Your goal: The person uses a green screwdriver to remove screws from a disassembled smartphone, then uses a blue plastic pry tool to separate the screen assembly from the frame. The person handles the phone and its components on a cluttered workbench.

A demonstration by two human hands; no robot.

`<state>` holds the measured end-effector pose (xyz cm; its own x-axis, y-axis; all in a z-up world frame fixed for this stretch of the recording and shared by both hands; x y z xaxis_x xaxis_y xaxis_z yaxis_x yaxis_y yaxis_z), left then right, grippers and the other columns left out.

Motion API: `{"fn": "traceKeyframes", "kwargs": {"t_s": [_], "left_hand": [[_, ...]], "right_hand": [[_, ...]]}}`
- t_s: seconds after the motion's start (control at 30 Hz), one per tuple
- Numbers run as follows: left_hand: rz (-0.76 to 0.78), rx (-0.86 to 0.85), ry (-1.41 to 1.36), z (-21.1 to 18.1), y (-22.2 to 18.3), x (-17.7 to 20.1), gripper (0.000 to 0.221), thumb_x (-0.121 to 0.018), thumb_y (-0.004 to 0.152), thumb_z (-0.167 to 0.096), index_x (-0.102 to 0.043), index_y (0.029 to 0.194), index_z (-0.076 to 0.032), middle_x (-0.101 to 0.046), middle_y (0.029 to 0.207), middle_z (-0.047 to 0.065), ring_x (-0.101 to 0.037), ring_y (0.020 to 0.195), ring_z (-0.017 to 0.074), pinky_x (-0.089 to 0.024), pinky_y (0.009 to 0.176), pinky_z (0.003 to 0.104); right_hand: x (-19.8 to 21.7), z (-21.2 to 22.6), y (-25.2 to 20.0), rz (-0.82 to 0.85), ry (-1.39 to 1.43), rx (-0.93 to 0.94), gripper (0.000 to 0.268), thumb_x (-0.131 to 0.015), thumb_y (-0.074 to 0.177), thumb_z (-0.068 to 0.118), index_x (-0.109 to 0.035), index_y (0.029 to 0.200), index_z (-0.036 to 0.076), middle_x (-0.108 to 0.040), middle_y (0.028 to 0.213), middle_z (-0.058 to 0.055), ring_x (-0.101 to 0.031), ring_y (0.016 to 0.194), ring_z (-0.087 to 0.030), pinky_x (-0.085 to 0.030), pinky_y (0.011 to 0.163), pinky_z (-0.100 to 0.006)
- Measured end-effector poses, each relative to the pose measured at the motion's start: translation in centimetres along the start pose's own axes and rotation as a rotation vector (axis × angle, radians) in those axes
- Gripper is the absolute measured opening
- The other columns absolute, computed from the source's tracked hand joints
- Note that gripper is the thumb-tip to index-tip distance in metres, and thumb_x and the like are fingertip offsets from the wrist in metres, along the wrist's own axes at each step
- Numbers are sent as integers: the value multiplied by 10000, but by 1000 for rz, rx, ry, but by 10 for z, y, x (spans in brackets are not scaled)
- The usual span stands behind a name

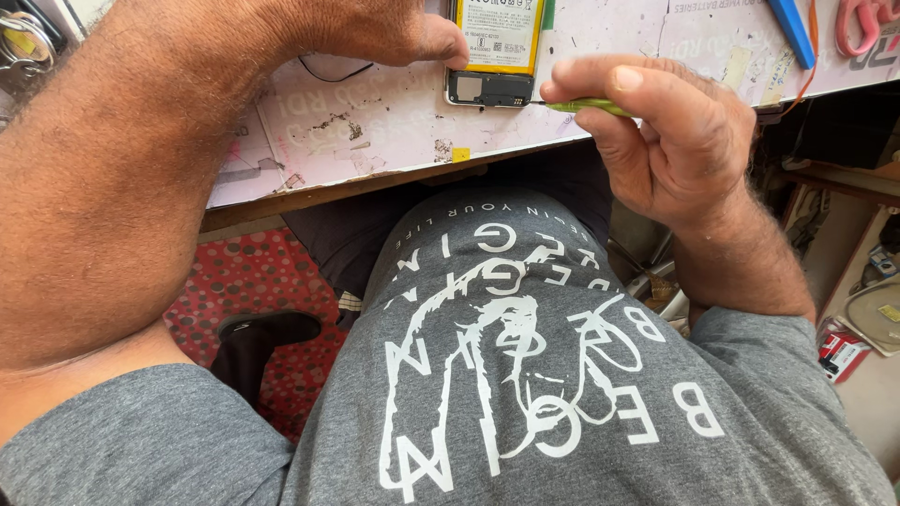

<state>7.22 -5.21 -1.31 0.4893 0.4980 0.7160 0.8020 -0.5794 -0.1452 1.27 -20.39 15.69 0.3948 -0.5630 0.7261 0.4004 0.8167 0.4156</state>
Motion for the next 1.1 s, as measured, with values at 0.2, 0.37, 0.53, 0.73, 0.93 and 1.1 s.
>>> {"fn": "traceKeyframes", "kwargs": {"t_s": [0.2, 0.37, 0.53, 0.73, 0.93, 1.1], "left_hand": [[41, 106, -10, 3, -4, 0, 484, -763, 952, -498, -748, 1147, -55, -736, 786, 202, -720, 580, 294, -610, 537, 424], [8, 37, 12, -4, -3, 5, 493, -769, 954, -496, -747, 1156, -47, -735, 768, 204, -718, 559, 291, -604, 516, 422], [48, 116, 19, 1, -3, 2, 491, -765, 941, -503, -744, 1156, -61, -733, 777, 205, -716, 574, 297, -606, 531, 427], [31, 97, 24, -3, -4, 7, 484, -767, 936, -494, -747, 1153, -62, -736, 778, 201, -714, 568, 298, -599, 528, 432], [57, 131, 27, -3, -5, 6, 494, -771, 930, -505, -745, 1148, -63, -732, 779, 203, -712, 572, 301, -601, 528, 433], [19, 34, 46, -10, -4, 11, 484, -784, 935, -485, -754, 1123, -41, -732, 759, 205, -708, 547, 294, -598, 512, 427]], "right_hand": [[7, 4, 1, -73, -214, 47, 479, -749, 1085, 148, -435, 1436, 59, -752, 1022, -173, -771, 920, -281, -640, 724, -361], [7, 10, 3, -69, -204, 31, 467, -756, 1067, 135, -458, 1417, 54, -746, 1035, -173, -776, 913, -293, -646, 743, -380], [9, 16, 10, -61, -183, 73, 416, -673, 1018, 107, -445, 1349, 1, -724, 1051, -232, -757, 875, -312, -619, 712, -378], [4, 14, 11, 13, -83, 29, 366, -655, 1085, 98, -460, 1385, 20, -729, 1101, -220, -768, 948, -308, -645, 777, -372], [9, 13, 10, -21, -127, 56, 335, -671, 1088, 118, -497, 1360, 27, -751, 1058, -205, -779, 948, -309, -660, 774, -375], [11, 9, 12, -42, -178, 25, 339, -688, 1043, 142, -530, 1311, 6, -763, 990, -192, -782, 887, -305, -653, 733, -387]]}}
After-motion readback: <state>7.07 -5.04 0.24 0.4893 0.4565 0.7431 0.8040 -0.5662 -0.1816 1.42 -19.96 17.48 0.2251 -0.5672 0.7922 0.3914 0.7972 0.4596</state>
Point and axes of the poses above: each hand's wrist, its own y-axis towards the middle knuckle, its own x-axis out of the back of the hand, z = x × y, the point moved 9 cm from there along y, towards the middle knuckle
